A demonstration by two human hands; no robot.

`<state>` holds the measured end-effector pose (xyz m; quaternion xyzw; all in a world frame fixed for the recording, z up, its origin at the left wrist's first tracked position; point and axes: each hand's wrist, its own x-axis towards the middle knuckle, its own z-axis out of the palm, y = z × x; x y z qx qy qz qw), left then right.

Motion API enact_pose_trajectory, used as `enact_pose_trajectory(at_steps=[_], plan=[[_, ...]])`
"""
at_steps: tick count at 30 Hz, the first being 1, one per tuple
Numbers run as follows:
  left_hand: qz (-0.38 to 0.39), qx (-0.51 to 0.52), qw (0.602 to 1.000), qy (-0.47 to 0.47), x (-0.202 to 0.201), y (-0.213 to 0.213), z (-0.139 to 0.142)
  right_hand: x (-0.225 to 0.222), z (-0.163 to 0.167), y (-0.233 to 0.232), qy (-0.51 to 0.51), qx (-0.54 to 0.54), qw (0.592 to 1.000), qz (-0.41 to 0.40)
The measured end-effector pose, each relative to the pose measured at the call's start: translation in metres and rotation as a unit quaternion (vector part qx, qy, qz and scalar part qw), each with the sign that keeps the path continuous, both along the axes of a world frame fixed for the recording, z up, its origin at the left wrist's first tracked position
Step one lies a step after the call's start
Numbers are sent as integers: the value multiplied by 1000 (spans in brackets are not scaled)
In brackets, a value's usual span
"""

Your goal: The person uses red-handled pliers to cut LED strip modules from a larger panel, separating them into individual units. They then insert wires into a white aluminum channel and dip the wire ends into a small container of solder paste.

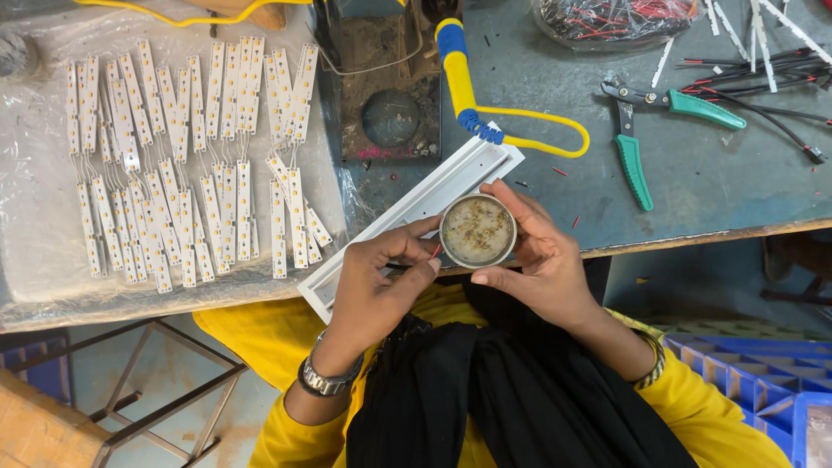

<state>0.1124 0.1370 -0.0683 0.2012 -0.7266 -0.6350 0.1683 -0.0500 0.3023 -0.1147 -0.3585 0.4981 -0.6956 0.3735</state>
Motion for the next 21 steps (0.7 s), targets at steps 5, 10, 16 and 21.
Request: enact_pose_trajectory(at_steps=[5,10,16,21], plan=[[4,-26,1000,-5,0,0,4,1,-5,-4,31,-38,999,-4],[16,-8,999,-46,1,-1,10,-10,0,2,123,-45,991,-33],[8,-14,998,-58,4,-6,5,-16,7,10,206,-18,978,-29],[-20,114,993,-8,14,-20,-9,-16,8,6,250,-5,967,-44]])
